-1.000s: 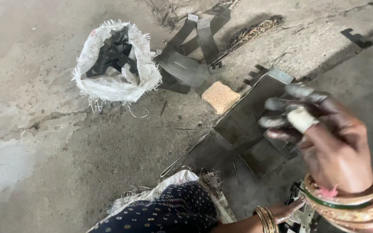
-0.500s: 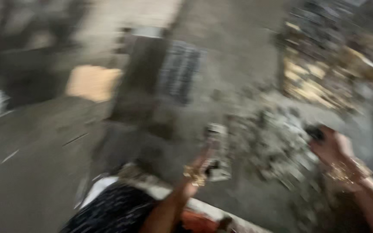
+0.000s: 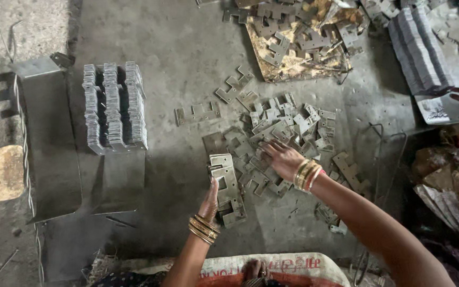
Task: The person sits on the floor and sorts small metal brackets from a pile, stacking them neatly into a metal tray. They repeatedly pick up brackets, align them, and place them into the tray, occasionally using a metal rod to move parts.
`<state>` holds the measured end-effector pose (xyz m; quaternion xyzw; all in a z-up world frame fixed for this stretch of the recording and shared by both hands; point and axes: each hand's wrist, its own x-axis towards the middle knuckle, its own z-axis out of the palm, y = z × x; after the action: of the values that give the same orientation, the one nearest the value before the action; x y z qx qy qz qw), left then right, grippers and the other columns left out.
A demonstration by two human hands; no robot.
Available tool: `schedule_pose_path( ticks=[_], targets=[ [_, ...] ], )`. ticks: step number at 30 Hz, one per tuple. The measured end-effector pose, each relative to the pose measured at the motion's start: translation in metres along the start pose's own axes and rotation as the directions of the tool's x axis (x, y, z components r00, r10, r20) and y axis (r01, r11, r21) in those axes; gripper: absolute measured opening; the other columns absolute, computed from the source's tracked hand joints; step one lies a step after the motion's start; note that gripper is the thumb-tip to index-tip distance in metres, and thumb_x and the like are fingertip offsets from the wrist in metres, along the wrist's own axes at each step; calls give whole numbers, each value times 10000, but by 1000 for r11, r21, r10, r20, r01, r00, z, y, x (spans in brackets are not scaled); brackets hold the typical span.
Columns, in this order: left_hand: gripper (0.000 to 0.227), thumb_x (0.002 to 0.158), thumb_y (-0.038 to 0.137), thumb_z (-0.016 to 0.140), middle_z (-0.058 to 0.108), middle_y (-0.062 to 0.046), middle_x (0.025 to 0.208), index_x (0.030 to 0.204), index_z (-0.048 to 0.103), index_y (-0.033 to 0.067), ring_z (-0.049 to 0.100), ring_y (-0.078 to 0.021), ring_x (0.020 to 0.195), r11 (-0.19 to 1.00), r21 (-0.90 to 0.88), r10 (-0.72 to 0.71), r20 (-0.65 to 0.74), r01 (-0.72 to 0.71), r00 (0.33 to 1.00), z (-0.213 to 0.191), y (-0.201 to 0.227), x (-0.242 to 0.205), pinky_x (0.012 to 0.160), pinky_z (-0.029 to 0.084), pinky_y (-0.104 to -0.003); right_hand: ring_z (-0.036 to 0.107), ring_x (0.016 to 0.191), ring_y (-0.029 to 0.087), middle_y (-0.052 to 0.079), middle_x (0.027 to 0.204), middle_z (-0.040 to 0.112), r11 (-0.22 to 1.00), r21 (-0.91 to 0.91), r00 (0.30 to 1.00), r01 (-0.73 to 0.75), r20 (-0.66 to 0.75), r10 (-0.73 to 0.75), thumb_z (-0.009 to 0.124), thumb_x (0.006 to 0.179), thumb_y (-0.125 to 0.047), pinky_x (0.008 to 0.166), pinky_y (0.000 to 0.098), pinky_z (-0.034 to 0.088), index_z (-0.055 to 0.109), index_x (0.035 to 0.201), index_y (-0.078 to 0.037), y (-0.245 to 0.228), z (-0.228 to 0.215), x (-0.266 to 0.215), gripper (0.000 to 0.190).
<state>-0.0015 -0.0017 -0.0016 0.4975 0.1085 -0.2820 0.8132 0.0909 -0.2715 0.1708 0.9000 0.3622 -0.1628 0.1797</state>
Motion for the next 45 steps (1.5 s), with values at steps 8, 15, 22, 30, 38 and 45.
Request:
schedule_pose_path(
  ticks=[8, 15, 22, 30, 38, 45],
  targets=[
    [856, 980, 697, 368, 482, -80, 1531, 1552, 384, 60, 468, -190, 1375, 996, -85, -32, 30, 34, 999, -12, -10, 4, 1148, 372, -372, 535, 1291, 411, 277, 1416, 530, 956, 290, 954, -50, -271, 132, 680, 899, -144, 1118, 487, 425, 528, 1371, 72, 6, 39, 7, 541],
    [872, 938, 779, 388, 535, -96, 1416, 1535, 379, 143, 557, -254, 1242, 825, -503, -279, 31, 256, 960, 6, 15, 3, 1064, 456, -452, 533, 1401, 369, 189, 1484, 570, 974, 89, 752, 208, -651, -101, 644, 824, -2, 1176, 530, 465, 571, 1342, -5, -11, 14, -16, 523],
    [955, 790, 833, 468, 700, -122, 1227, 1421, 556, 122, 704, -251, 1041, 822, -398, -394, 122, 408, 911, 35, 72, -25, 875, 606, -458, 496, 1311, 326, 166, 1410, 570, 830, 362, 870, -424, -94, 485, 787, 684, -74, 1066, 549, 457, 593, 1394, -97, 38, 1, 24, 737],
    [817, 800, 631, 681, 681, -119, 1284, 1406, 521, 107, 692, -264, 1123, 863, -390, -350, -4, 320, 937, 21, 40, -17, 942, 602, -468, 688, 695, 239, 136, 1055, 774, 116, 641, 575, -759, 577, 580, 732, 861, -119, 551, 340, 574, 614, 1405, -318, 33, -61, 3, 591],
    [931, 801, 764, 471, 567, -79, 1424, 1502, 426, 153, 583, -282, 1232, 816, -485, -314, 88, 316, 945, 9, 3, -3, 999, 524, -492, 729, 758, 299, 184, 1025, 719, 371, 521, 630, -768, 515, 581, 705, 929, -245, 594, 394, 624, 546, 1369, -63, 33, -40, -4, 503],
    [877, 987, 689, 416, 418, -95, 1587, 1577, 352, 43, 401, -209, 1423, 994, -66, -83, -16, 82, 996, -22, -37, 24, 1160, 331, -330, 715, 759, 354, 320, 1117, 614, 766, 264, 809, -586, 136, 572, 722, 841, -243, 630, 419, 609, 498, 1233, 97, 27, 19, 7, 565]
  ],
)
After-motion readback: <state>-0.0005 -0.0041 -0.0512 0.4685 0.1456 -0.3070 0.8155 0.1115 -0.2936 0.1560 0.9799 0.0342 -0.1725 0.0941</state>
